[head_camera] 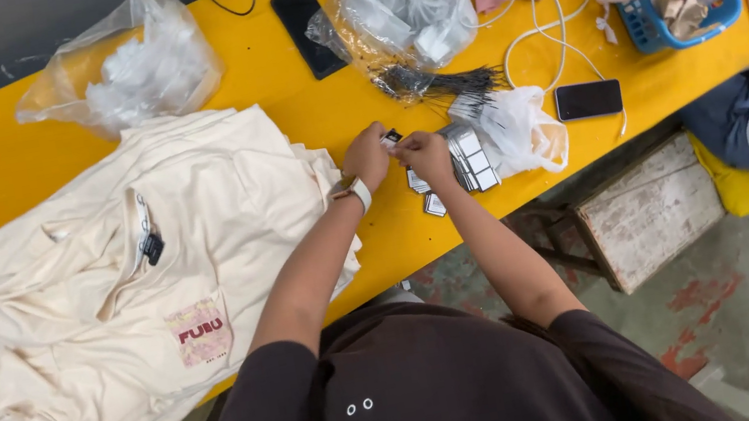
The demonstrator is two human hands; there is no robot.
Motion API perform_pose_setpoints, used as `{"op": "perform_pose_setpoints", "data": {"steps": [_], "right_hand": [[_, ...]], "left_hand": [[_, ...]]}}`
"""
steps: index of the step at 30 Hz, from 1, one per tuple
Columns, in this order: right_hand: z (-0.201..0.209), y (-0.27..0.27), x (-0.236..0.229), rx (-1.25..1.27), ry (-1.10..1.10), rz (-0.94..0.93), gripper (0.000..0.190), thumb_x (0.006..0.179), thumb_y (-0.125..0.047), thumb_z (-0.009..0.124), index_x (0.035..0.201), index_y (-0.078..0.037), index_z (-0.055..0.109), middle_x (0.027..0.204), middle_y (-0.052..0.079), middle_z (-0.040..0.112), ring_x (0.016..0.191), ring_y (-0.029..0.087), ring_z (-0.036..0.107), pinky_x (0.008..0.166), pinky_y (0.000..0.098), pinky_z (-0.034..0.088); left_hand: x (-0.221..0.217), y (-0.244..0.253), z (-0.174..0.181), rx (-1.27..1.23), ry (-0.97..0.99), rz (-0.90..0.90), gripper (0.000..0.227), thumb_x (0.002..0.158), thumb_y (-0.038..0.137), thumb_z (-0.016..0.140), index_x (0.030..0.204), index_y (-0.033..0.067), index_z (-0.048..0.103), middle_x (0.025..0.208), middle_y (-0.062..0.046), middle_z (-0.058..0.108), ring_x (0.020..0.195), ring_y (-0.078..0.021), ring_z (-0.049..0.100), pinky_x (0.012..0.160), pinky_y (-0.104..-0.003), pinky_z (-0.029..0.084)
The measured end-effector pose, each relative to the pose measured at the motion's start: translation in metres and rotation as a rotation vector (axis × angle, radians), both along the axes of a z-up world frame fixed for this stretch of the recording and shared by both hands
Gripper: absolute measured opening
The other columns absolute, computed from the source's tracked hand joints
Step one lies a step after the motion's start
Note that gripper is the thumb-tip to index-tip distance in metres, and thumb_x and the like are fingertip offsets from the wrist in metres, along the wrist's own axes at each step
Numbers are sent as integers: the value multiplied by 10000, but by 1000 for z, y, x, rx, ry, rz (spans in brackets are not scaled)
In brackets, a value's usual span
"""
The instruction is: A worker in a garment factory efficiently attaches brand tags to a stack of t-shirts using a tagging gun.
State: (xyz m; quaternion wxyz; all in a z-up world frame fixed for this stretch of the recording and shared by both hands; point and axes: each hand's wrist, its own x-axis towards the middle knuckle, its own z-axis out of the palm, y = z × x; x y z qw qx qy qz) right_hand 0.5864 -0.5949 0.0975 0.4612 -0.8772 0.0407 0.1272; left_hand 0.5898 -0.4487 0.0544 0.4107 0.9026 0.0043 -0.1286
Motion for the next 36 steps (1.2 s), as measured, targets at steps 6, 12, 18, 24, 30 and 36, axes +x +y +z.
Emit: {"op": "perform_pose_setpoints", "data": {"steps": [6, 12, 18, 24, 30, 36], "right_hand": [[86, -1, -24, 421, 33, 102, 491, 814, 38, 828, 1204, -13, 533, 802, 135, 707, 704, 203, 732, 668, 269, 584], [134, 62, -68, 560, 220, 435, 325, 834, 86, 770, 1145, 45, 687, 838, 54, 638, 810, 189, 740, 754, 307, 633], [110, 152, -113, 681, 575, 541, 382, 941, -156, 705, 1260, 53, 679, 960, 157, 742, 899, 234, 777, 795, 359, 656], [84, 235, -137, 544, 317, 475, 191, 953, -134, 733, 1071, 15, 741, 873, 93, 670, 835, 181, 673, 713, 300, 582], [95, 296, -110, 451, -98, 392, 215, 958, -21, 715, 1173, -4, 726, 922, 86, 710, 834, 129, 702, 776, 240, 614], [106, 295, -109, 292, -301, 392, 143, 886, -23, 831, 1018, -47, 781, 886, 80, 734, 804, 154, 760, 705, 236, 628]], "left_hand": [[-59, 33, 115, 69, -486, -99, 199, 978, 32, 534, 1134, 117, 623, 1072, -71, 625, 991, -321, 686, 800, -414, 573], [-165, 96, 200, 462, -714, -11, 124, 935, 74, 647, 1036, 138, 681, 897, -24, 594, 819, -223, 667, 624, -338, 559], [-244, 172, 165, 621, -739, 208, 42, 971, 121, 659, 1003, 139, 679, 885, 6, 530, 785, -205, 642, 608, -324, 545], [-300, 232, 176, 355, -508, 345, 108, 1012, 76, 598, 1086, 118, 665, 895, -33, 582, 828, -243, 681, 690, -348, 560], [-288, 278, 115, -196, -280, 565, 333, 879, 30, 722, 1165, 81, 559, 1029, -175, 696, 1023, -434, 679, 864, -527, 532], [-260, 298, 128, 57, -561, 474, 345, 860, 90, 702, 1191, 77, 604, 1063, -104, 581, 1049, -340, 601, 865, -468, 487]]}}
